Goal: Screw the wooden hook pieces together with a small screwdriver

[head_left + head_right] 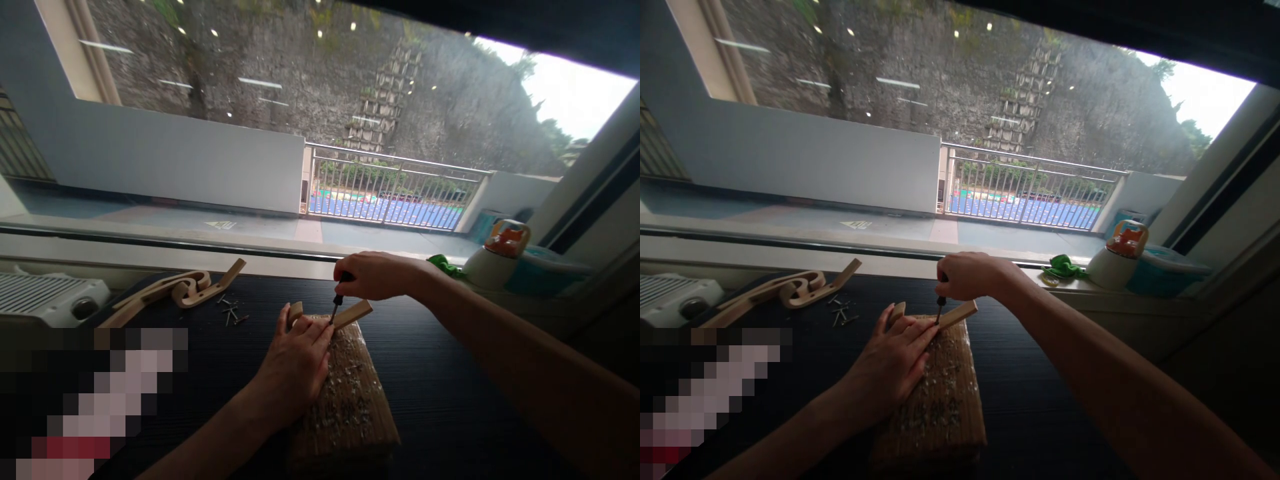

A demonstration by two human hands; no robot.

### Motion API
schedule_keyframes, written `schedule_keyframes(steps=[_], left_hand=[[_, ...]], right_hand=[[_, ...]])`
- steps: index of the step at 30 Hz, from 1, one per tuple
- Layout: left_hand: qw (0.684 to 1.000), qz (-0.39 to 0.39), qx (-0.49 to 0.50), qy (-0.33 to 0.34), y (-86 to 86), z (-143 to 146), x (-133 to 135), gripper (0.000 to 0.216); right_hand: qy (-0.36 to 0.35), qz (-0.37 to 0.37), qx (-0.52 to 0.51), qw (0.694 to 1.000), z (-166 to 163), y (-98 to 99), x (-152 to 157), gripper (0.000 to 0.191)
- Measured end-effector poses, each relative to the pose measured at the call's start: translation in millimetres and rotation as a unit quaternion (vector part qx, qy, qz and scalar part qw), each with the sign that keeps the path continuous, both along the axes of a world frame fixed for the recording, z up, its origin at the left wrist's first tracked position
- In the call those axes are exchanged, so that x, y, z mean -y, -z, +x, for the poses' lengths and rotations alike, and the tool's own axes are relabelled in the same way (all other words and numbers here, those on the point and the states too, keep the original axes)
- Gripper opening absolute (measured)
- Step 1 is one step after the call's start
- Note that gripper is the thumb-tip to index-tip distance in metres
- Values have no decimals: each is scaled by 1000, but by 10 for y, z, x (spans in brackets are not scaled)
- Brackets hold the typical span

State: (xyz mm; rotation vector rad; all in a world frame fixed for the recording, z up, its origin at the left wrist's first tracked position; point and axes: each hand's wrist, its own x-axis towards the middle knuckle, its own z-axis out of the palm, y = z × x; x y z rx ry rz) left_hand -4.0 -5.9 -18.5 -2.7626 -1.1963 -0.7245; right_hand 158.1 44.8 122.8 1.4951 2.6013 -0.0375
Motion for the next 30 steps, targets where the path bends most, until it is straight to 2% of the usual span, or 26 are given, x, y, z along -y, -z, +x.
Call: schedule_keyframes(steps=[6,14,17,20,24,26,27,29,30], left_hand=[[1000,-18,2,2,-18,-2,1,39],[999,-37,28,9,-26,16,-9,38],[999,-14,38,17,-95,2,32,35],[997,24,66,29,-251,-61,49,18],[995,-42,80,-53,-478,-116,-104,18],[992,-116,21,-50,-539,-77,-247,28],[986,-155,-19,-49,-554,-44,-319,25],[981,-183,-46,-46,-562,22,-432,12],[980,-189,-51,-46,-559,44,-461,14]], right_hand=[[-34,-20,-7,999,24,-90,-7,25],[17,29,-19,999,-11,91,0,31],[25,48,-3,999,-57,122,43,32],[31,37,7,999,-92,107,83,30],[28,22,16,999,-100,81,108,27],[26,16,20,999,-103,75,112,27],[25,14,23,999,-107,71,115,26],[23,9,30,999,-123,57,139,25],[21,6,33,999,-135,47,163,25]])
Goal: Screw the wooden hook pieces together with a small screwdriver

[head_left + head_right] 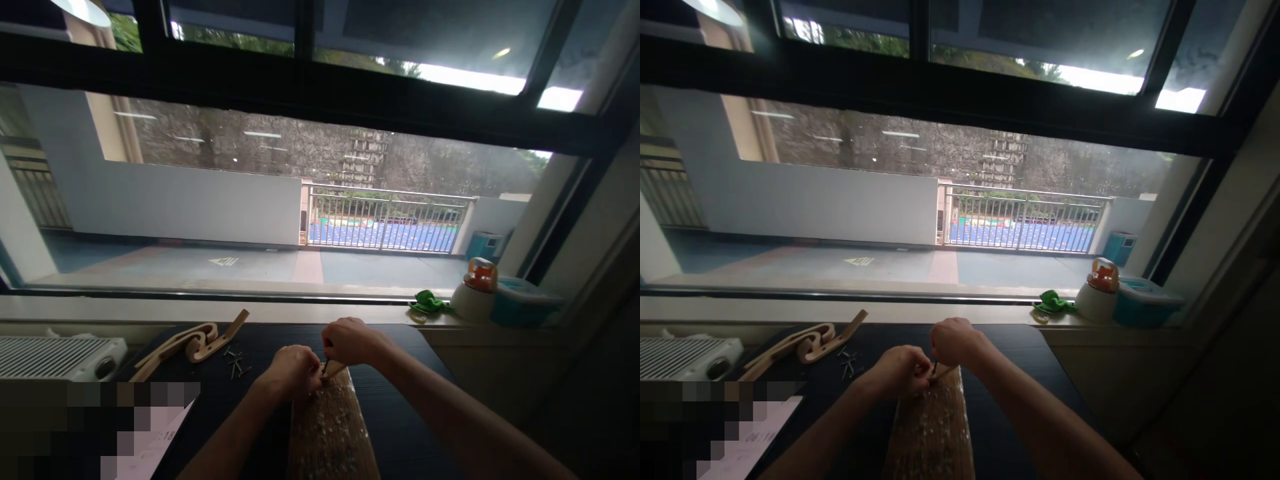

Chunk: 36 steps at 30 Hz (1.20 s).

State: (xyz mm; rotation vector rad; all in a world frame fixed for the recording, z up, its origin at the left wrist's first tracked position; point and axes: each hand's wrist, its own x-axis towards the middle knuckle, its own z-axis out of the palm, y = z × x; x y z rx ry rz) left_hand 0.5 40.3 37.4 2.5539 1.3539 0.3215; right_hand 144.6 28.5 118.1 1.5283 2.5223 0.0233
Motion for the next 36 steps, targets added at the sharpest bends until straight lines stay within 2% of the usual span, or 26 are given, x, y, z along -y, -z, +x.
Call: schedule_keyframes(steps=[3,10,13,14,16,19,21,22,25,28,31,33,36], left_hand=[[1000,-14,3,6,21,-10,63,20],[999,-32,30,21,79,-231,740,25],[996,-32,81,0,115,-278,895,20],[992,-45,117,-12,136,-295,919,19],[972,-88,216,-38,209,-336,948,31],[913,-147,375,-65,399,-401,986,45],[880,-173,438,-64,548,-424,1012,46],[873,-172,452,-68,614,-427,1023,44],[878,-138,449,-86,740,-406,1042,33],[885,-117,440,-97,770,-371,1035,23],[878,-118,453,-105,789,-352,1019,20],[871,-119,466,-104,816,-349,1013,19],[866,-108,478,-98,842,-355,1017,17]], right_hand=[[-12,-9,7,1000,-38,-33,138,26],[-71,-67,22,995,-109,-88,643,28],[-74,-69,39,994,-161,-86,752,30],[-69,-64,44,995,-184,-80,769,30],[-60,-56,51,995,-235,-65,786,29],[-48,-48,46,997,-301,-38,782,28],[-36,-50,37,997,-314,-20,761,28],[-27,-53,32,998,-306,-10,745,27],[10,-75,15,997,-214,22,682,27],[41,-108,6,993,-81,39,624,29],[49,-120,19,991,-33,26,593,29],[32,-102,39,993,-80,6,586,27],[-67,-21,117,991,-211,-27,578,22]])
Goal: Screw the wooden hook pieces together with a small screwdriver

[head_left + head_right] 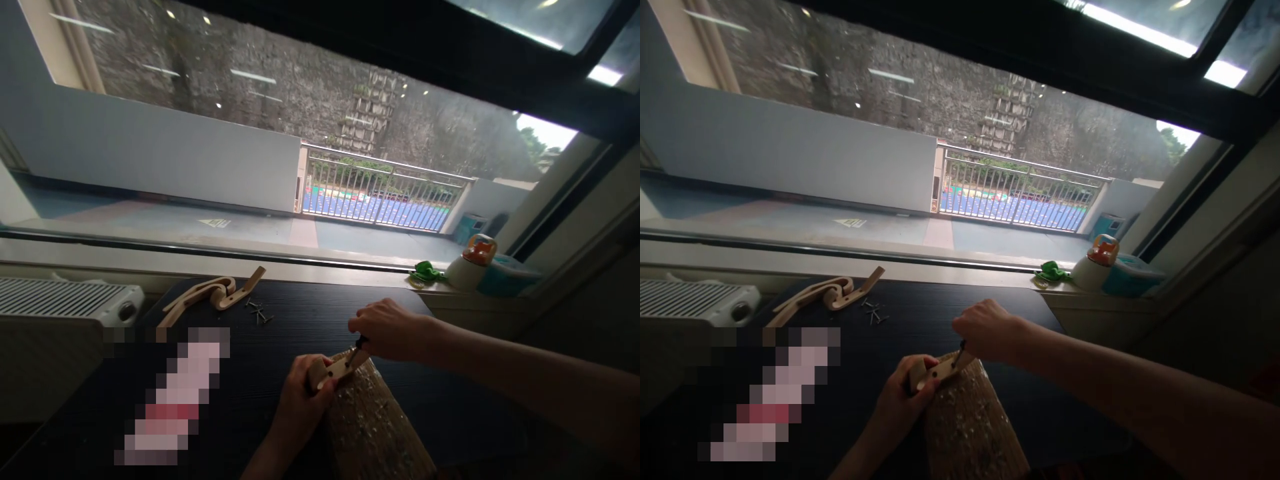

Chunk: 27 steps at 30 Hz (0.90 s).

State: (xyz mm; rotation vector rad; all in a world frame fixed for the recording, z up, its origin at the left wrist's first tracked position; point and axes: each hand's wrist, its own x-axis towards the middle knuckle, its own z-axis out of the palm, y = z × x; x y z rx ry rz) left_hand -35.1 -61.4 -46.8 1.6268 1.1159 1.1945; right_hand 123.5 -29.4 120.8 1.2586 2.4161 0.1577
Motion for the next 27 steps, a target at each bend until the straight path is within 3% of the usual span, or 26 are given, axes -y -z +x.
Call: schedule_keyframes(steps=[4,8,11,16,19,27], left_hand=[[1000,1,-5,8,-40,-6,18,17],[1000,-7,-13,3,-73,-2,29,20],[1000,-10,-18,4,-41,2,30,24],[1000,-19,-20,11,27,6,21,26],[999,-25,-22,9,14,4,19,26],[999,-32,-38,8,-91,4,50,22]], right_hand=[[-154,-26,61,986,-92,-32,-32,17],[-215,-54,84,971,-89,-20,-47,16],[-201,-61,80,975,-138,8,-14,17],[-74,-71,77,992,-274,40,14,10],[-51,-77,62,994,-286,9,-35,11],[-169,-92,63,979,-203,-166,-98,10]])
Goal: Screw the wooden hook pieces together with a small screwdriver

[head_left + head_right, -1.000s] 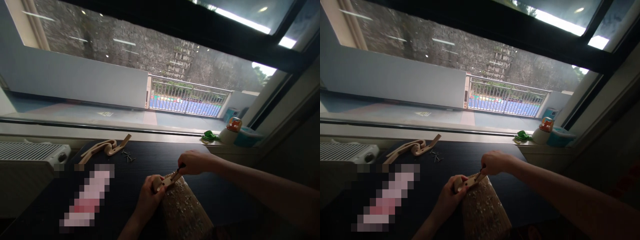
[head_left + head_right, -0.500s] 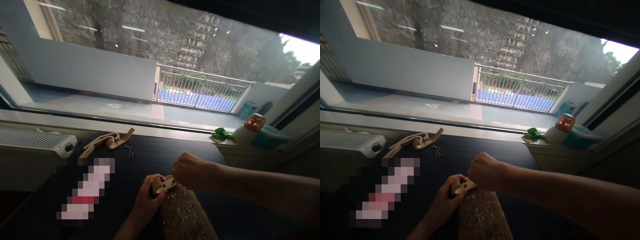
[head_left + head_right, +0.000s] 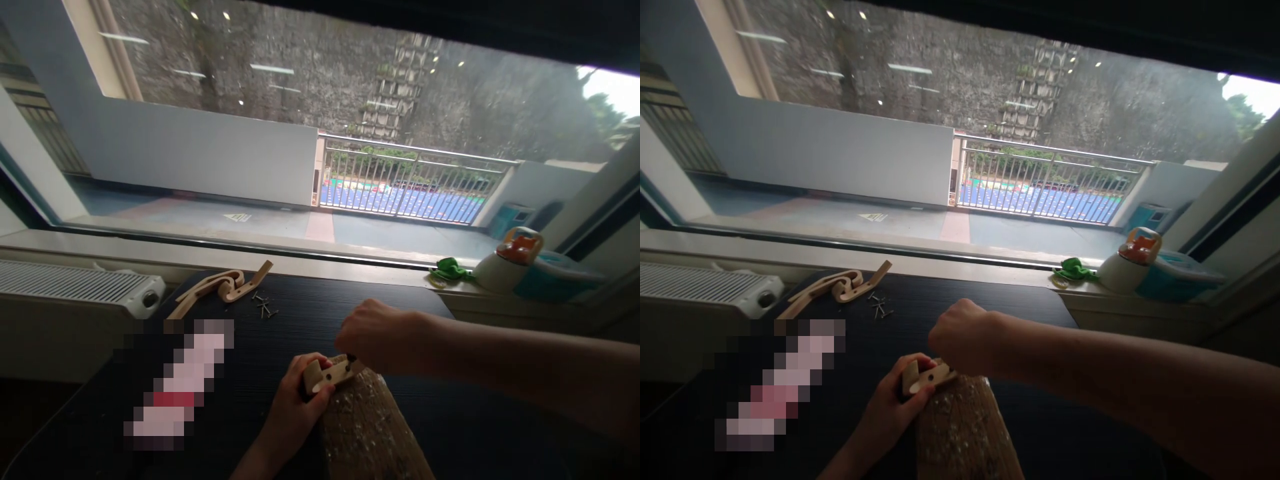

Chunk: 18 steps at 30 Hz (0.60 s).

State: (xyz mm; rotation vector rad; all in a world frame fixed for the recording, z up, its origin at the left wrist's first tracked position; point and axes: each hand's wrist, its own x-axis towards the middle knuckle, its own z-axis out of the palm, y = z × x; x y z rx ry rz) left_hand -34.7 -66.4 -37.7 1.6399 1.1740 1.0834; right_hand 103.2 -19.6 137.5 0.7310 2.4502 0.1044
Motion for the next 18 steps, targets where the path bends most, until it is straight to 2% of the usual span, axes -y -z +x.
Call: schedule_keyframes(steps=[3,6,8,14,18], left_hand=[[1000,-2,-5,-4,6,1,5,23],[1000,-9,-4,-3,21,0,-1,24],[1000,-12,-1,-1,25,2,-7,23],[1000,-5,3,-5,10,7,-10,23],[1000,4,-3,-11,-7,-2,2,22]], right_hand=[[-22,-12,-19,1000,24,28,20,12],[-12,-15,-44,999,65,75,31,14],[15,-8,-57,998,103,99,34,14],[163,23,-84,983,210,127,55,21],[149,20,-94,984,238,49,55,22]])
